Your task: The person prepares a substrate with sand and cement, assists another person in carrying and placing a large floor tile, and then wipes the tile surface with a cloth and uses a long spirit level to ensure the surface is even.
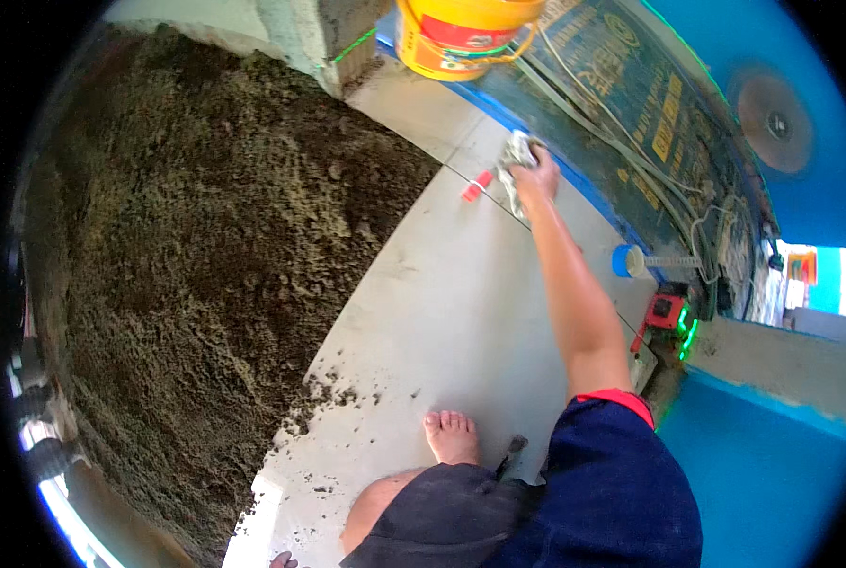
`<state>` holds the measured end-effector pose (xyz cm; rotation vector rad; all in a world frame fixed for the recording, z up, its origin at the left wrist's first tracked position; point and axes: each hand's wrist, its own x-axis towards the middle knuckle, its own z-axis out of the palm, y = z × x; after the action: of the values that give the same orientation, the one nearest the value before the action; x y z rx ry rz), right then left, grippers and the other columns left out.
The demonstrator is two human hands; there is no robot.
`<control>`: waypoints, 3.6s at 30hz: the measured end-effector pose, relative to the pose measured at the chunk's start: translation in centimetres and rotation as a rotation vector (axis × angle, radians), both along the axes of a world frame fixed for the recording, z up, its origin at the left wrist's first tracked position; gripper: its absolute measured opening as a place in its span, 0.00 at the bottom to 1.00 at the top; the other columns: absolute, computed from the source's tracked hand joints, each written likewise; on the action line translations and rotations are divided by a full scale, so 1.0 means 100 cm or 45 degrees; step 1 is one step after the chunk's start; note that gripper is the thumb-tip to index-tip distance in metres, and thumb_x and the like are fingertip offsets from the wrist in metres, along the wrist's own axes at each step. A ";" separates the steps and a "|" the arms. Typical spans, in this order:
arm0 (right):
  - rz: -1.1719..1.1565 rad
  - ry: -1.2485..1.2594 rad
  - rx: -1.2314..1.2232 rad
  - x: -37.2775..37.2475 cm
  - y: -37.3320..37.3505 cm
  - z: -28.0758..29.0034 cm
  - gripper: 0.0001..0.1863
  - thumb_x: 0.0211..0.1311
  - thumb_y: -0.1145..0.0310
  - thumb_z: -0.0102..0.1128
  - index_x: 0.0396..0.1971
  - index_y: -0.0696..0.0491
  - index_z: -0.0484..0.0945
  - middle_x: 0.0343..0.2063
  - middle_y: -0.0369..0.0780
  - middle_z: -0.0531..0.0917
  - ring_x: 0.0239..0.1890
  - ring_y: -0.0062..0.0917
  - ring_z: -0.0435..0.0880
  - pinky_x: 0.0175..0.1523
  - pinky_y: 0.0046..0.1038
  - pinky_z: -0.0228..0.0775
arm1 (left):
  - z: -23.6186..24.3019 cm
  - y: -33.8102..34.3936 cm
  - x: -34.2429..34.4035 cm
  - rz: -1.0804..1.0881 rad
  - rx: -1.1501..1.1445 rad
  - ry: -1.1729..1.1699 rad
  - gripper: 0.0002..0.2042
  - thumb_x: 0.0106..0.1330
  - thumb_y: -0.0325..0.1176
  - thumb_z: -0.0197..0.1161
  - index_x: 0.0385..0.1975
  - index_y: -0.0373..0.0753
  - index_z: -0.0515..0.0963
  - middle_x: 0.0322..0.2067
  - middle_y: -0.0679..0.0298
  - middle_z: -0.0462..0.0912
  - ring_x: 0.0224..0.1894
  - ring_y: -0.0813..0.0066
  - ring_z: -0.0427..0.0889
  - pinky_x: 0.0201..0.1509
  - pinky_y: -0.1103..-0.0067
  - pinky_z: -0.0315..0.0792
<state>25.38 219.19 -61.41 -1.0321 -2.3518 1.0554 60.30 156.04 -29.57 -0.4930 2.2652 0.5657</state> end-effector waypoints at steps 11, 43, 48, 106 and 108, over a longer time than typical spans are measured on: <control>0.616 0.296 0.306 -0.166 -0.171 0.028 0.25 0.52 0.71 0.66 0.53 0.59 0.77 0.51 0.54 0.78 0.57 0.46 0.74 0.64 0.37 0.64 | 0.008 -0.002 0.009 0.151 -0.017 0.014 0.21 0.66 0.37 0.62 0.55 0.31 0.74 0.47 0.44 0.80 0.49 0.52 0.79 0.55 0.67 0.72; 1.098 0.075 0.468 -0.150 -0.100 0.068 0.23 0.56 0.71 0.65 0.53 0.60 0.78 0.48 0.43 0.84 0.49 0.29 0.81 0.56 0.28 0.69 | 0.025 0.017 0.013 0.108 -0.101 -0.178 0.20 0.64 0.33 0.54 0.55 0.32 0.72 0.50 0.43 0.76 0.53 0.42 0.73 0.58 0.61 0.69; 0.975 -0.050 0.629 -0.160 -0.076 0.011 0.28 0.55 0.65 0.66 0.56 0.58 0.75 0.49 0.44 0.83 0.51 0.28 0.80 0.57 0.30 0.68 | 0.016 0.009 0.011 0.159 -0.109 -0.162 0.21 0.62 0.32 0.54 0.55 0.33 0.73 0.49 0.42 0.76 0.53 0.42 0.73 0.58 0.62 0.69; 2.970 -0.044 0.398 0.198 -0.283 0.031 0.22 0.55 0.65 0.63 0.52 0.31 0.81 0.51 0.33 0.76 0.53 0.32 0.74 0.59 0.36 0.65 | 0.029 -0.009 0.087 0.337 -0.327 -0.091 0.24 0.52 0.34 0.67 0.50 0.34 0.74 0.45 0.51 0.80 0.49 0.50 0.77 0.56 0.63 0.69; 2.961 0.164 0.557 0.180 -0.342 0.015 0.21 0.59 0.63 0.59 0.54 0.30 0.79 0.53 0.33 0.76 0.52 0.32 0.74 0.56 0.37 0.67 | 0.030 -0.007 0.088 0.350 -0.297 -0.085 0.24 0.52 0.34 0.67 0.50 0.34 0.74 0.45 0.51 0.80 0.49 0.50 0.77 0.56 0.62 0.69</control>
<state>43.38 185.03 -59.90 2.3610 -2.4714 0.6408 69.12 155.31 -26.54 -0.9354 2.2253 0.4126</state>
